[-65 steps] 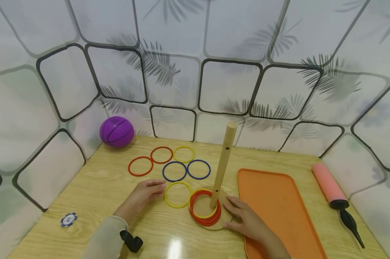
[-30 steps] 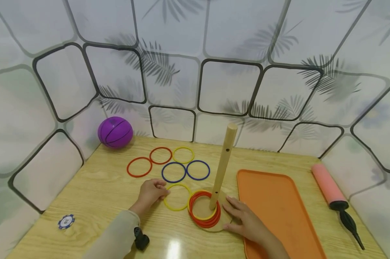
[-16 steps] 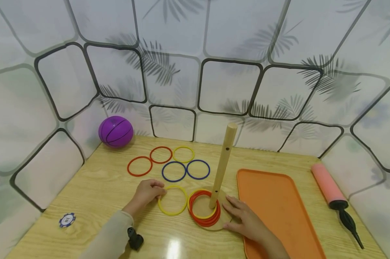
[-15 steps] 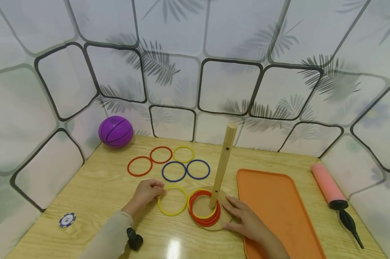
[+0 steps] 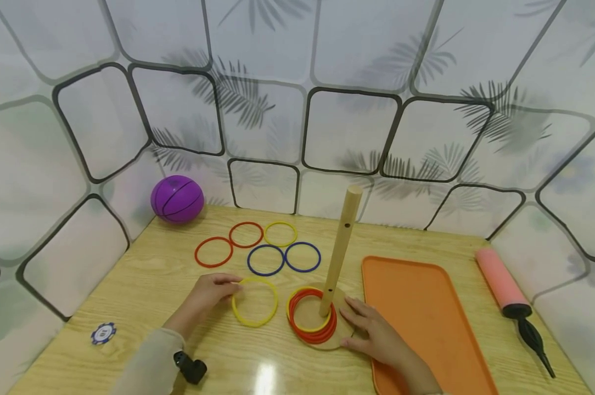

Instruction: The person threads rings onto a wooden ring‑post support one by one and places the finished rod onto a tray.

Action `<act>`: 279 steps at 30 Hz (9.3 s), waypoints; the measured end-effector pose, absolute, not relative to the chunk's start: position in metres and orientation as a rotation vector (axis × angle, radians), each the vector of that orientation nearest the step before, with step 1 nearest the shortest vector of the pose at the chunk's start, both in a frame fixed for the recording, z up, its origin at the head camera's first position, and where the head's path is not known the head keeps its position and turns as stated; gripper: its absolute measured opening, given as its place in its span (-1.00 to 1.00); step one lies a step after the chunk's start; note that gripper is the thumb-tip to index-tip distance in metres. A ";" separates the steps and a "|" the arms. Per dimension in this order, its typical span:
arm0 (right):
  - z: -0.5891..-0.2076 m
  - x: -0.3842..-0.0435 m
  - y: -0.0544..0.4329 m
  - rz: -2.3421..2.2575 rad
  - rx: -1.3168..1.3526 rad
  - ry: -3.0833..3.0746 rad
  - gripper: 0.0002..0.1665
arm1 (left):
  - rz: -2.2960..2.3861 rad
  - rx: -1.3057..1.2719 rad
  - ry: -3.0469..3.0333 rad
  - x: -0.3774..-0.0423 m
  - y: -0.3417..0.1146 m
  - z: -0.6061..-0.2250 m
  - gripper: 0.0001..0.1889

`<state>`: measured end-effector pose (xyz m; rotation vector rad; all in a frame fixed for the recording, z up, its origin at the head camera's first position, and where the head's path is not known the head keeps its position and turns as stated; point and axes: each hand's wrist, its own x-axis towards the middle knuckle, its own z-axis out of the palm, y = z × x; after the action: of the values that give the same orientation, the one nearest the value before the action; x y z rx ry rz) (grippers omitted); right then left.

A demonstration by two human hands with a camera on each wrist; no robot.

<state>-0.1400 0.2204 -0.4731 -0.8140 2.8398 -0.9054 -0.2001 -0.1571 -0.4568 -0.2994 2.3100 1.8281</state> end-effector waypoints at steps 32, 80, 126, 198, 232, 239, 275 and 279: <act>-0.472 -0.139 0.221 -0.897 -0.834 2.862 -0.19 | 2.272 -0.083 1.817 -0.184 -0.139 -0.342 -0.86; -0.470 -0.140 0.220 -0.900 -0.840 2.854 -0.18 | 2.464 0.198 1.548 -0.177 -0.060 -0.233 -0.79; -0.474 -0.141 0.222 -0.904 -0.847 2.867 -0.20 | 2.227 -0.049 1.675 -0.188 -0.048 -0.327 -0.82; -0.470 -0.139 0.223 -0.910 -0.836 2.872 -0.19 | 2.107 -0.300 1.830 -0.221 -0.168 -0.449 -0.56; -0.472 -0.139 0.222 -0.903 -0.811 2.862 -0.20 | 2.030 -0.592 2.049 -0.247 -0.187 -0.457 -0.60; -0.472 -0.140 0.223 -0.909 -0.815 2.867 -0.20 | 1.952 -0.592 2.180 -0.247 -0.184 -0.459 -0.73; -0.477 -0.140 0.224 -0.894 -0.854 2.890 -0.21 | 1.938 -0.280 2.419 -0.228 -0.202 -0.460 -0.72; -0.477 -0.140 0.225 -0.905 -0.830 2.886 -0.20 | 1.972 -0.235 2.418 -0.229 -0.199 -0.453 -0.70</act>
<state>-0.1402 0.2251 -0.4772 -0.8300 2.8861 -0.9054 -0.2287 -0.1993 -0.4530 -0.2351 2.4183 1.9715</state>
